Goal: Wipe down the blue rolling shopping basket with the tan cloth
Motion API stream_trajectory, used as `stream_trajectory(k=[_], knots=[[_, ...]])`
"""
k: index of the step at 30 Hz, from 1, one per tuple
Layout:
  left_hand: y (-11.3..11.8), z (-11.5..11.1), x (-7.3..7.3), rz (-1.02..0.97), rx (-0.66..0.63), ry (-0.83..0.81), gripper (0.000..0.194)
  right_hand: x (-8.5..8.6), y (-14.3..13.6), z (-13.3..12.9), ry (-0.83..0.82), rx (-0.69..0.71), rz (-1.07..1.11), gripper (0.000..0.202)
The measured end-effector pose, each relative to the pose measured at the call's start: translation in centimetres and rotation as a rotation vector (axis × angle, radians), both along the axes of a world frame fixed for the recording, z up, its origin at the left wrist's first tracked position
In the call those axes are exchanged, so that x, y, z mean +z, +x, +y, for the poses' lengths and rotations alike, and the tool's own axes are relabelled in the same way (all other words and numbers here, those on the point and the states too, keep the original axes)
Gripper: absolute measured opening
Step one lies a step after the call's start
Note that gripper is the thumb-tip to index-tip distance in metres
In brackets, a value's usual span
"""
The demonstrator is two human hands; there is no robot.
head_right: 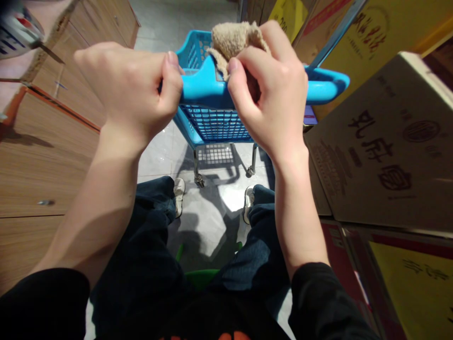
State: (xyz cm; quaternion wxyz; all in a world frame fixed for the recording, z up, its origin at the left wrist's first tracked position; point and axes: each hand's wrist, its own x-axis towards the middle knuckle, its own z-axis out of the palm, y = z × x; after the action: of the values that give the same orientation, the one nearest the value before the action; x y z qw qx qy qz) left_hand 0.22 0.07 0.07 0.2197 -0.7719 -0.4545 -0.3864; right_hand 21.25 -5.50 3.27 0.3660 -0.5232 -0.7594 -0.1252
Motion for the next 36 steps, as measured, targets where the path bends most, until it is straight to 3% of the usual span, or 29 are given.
stream_trajectory(k=[14,36], knots=[[-0.02,-0.39,0.16,0.042,0.039,-0.036,0.068,0.26,-0.45,-0.5,0.008,0.016,0.02,0.029],[0.17,-0.8,0.68,0.077,0.083,-0.114,0.07,0.09,-0.4,-0.26,0.035,0.019,-0.02,0.031]])
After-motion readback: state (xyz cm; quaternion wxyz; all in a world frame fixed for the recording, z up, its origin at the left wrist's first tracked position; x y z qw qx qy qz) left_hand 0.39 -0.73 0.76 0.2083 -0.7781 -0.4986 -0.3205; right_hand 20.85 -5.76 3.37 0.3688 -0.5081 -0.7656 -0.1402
